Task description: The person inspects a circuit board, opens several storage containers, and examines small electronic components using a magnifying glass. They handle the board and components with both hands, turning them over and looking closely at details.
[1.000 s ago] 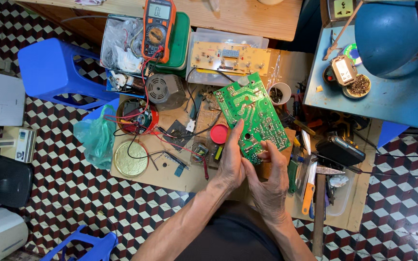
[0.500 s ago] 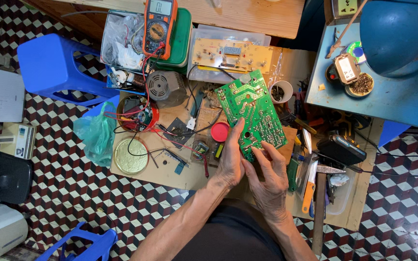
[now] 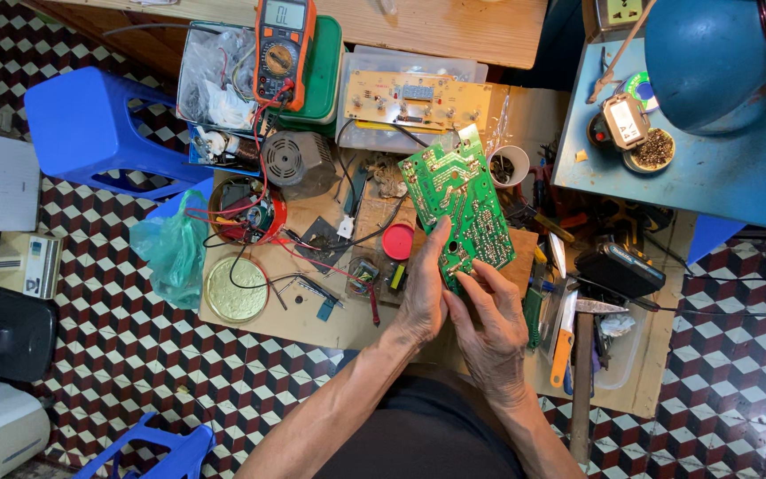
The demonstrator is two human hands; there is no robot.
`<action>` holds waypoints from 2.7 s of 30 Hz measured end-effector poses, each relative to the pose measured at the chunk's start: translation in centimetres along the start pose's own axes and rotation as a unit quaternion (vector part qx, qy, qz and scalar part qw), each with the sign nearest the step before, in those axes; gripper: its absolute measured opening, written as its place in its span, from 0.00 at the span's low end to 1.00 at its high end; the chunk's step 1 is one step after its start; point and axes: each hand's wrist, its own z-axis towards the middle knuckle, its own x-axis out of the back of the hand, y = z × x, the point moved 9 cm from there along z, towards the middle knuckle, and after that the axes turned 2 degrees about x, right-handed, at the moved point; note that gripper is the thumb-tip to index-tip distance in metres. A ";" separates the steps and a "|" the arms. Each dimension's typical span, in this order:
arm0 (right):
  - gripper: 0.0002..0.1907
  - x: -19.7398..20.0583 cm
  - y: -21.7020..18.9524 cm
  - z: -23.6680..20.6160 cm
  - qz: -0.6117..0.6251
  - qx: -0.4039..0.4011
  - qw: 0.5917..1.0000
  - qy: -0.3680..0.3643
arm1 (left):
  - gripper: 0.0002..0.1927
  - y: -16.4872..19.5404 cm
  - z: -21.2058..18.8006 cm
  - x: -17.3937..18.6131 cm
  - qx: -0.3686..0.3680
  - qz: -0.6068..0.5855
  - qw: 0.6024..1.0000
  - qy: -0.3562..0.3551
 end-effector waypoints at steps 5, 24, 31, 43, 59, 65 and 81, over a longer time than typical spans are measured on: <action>0.23 0.1 0.5 -0.1 -0.008 -0.014 1.000 -0.006 | 0.30 -0.2 0.1 0.5 -0.012 0.063 0.998 0.019; 0.19 0.1 0.5 -0.2 0.014 0.009 1.000 -0.012 | 0.27 -0.2 0.0 -0.7 0.013 0.026 1.000 -0.013; 0.19 0.1 0.5 -0.1 0.011 0.008 1.000 -0.014 | 0.26 -0.2 -0.1 -0.8 0.013 0.028 0.999 -0.021; 0.21 -0.1 0.9 -0.5 0.016 0.009 1.000 -0.013 | 0.29 -0.5 0.1 0.3 0.008 0.054 0.998 0.020; 0.20 0.0 0.7 -0.3 0.028 0.002 0.999 -0.025 | 0.26 -0.2 -0.1 -0.6 0.011 0.012 1.000 -0.011; 0.18 0.0 1.0 -0.4 0.027 0.005 0.999 -0.019 | 0.27 -0.2 0.1 -0.5 0.009 0.010 1.000 -0.017; 0.26 3.2 -0.2 1.4 -0.046 0.023 0.998 0.037 | 0.23 0.5 0.4 -1.6 0.036 -0.063 0.997 -0.017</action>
